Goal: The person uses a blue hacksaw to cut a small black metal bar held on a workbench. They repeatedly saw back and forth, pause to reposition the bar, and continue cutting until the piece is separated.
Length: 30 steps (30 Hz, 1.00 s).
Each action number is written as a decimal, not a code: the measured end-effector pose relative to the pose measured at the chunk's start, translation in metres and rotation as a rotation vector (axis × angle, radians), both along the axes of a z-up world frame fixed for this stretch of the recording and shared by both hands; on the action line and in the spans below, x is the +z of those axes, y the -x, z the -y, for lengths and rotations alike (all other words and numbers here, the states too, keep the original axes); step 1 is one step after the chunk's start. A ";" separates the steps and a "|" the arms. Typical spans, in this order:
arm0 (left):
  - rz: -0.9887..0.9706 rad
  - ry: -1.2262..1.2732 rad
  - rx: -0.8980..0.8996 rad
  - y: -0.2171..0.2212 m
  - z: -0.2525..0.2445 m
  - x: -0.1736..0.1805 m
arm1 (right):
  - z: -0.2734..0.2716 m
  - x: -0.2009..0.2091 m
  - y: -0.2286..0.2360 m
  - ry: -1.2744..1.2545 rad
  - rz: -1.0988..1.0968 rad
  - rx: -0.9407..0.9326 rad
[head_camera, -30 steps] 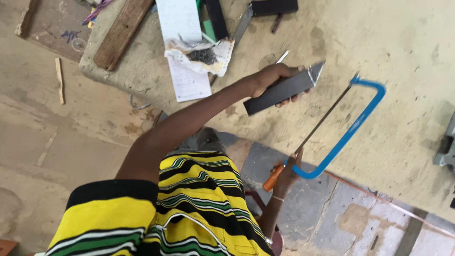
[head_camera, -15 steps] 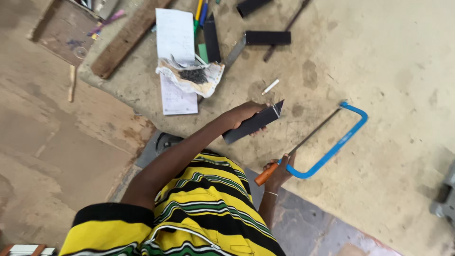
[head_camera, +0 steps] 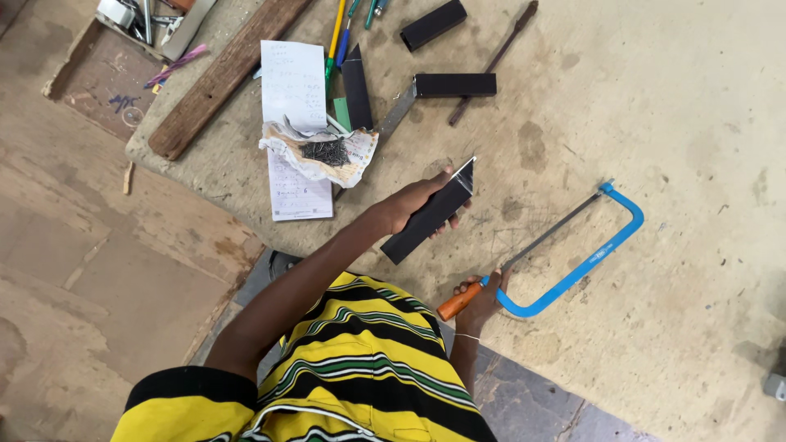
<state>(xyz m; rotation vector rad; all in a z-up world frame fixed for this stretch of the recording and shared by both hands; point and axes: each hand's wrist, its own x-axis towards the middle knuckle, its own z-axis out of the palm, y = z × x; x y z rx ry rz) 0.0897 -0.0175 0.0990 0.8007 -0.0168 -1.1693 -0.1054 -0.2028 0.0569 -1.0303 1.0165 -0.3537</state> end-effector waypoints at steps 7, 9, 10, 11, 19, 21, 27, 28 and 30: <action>0.147 -0.067 0.088 0.007 0.016 0.003 | 0.003 -0.011 0.007 0.011 0.064 0.042; 0.378 -0.206 0.110 0.003 0.026 0.007 | 0.005 -0.010 0.001 0.024 0.062 0.041; 0.543 -0.324 0.122 0.005 0.030 0.009 | 0.004 -0.009 0.003 0.024 0.064 0.048; 0.709 -0.441 0.133 0.007 0.032 0.009 | 0.005 -0.009 0.004 0.025 0.066 0.054; 1.268 -0.904 0.193 0.026 0.021 0.003 | 0.019 -0.018 0.008 -0.108 0.049 0.051; 1.282 -0.939 0.201 0.029 0.017 -0.001 | 0.022 -0.022 0.010 -0.124 0.065 0.045; 1.235 -0.856 0.192 0.031 0.013 -0.007 | 0.026 -0.027 0.015 -0.137 0.093 0.065; 1.199 -0.781 0.201 0.029 0.014 -0.006 | 0.027 -0.028 0.015 -0.137 0.089 0.067; 1.076 -0.644 0.196 0.028 0.016 -0.005 | 0.029 -0.028 0.015 -0.141 0.093 0.070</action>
